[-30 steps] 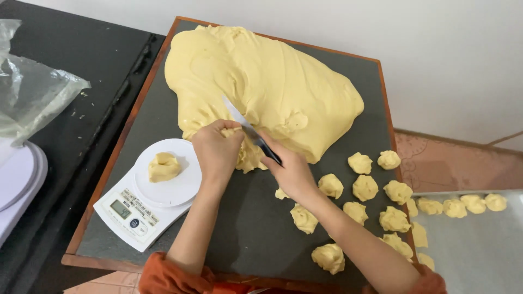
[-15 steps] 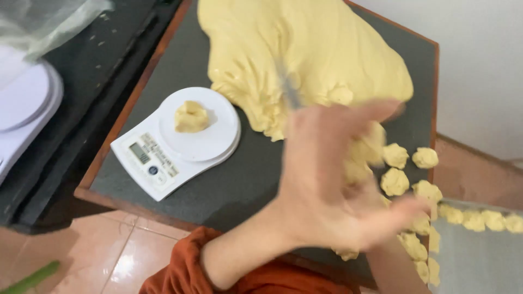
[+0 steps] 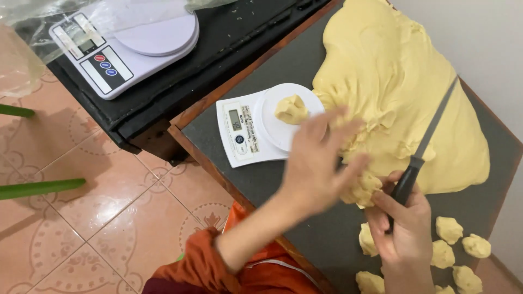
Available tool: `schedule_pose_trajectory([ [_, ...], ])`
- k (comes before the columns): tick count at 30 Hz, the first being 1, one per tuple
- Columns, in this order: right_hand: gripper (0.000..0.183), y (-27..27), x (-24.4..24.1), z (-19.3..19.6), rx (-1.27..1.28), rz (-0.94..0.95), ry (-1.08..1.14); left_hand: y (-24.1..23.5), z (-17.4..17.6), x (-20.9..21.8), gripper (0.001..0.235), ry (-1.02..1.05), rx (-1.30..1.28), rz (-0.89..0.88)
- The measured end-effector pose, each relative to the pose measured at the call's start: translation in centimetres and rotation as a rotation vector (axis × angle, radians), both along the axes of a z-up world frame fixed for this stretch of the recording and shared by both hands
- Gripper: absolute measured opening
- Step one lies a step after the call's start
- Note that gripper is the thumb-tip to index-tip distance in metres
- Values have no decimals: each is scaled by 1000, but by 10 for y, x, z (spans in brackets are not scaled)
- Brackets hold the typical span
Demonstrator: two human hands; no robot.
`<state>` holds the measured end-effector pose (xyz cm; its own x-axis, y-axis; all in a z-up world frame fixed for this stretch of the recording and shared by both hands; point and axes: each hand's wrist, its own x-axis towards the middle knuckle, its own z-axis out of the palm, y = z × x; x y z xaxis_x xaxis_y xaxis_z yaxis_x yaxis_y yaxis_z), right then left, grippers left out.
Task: Cutting a large mass of dough into smaller pieces, weighing each piece on a digital scale for consistency, and arranging them on a baking tray.
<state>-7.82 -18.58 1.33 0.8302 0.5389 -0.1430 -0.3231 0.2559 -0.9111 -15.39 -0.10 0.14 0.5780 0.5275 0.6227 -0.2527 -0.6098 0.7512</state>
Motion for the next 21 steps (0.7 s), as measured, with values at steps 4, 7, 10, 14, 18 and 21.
schedule_pose_trajectory([
  [4,36,46,8,22,-216,-137,-197,82,-34,27,58,160,324,217],
  [7,33,78,20,25,-232,-88,-290,97,-47,33,31,278,274,87],
  [10,27,106,33,20,-247,-30,-393,99,-45,25,24,174,-351,72],
  [14,36,137,35,1,-469,63,-552,113,-21,-6,64,-483,-1094,-300],
  [18,39,127,26,17,-656,-108,-1263,98,2,-56,46,-410,-1329,-531],
  [21,38,74,13,45,-572,-191,-787,60,-10,-59,15,-236,-1023,-516],
])
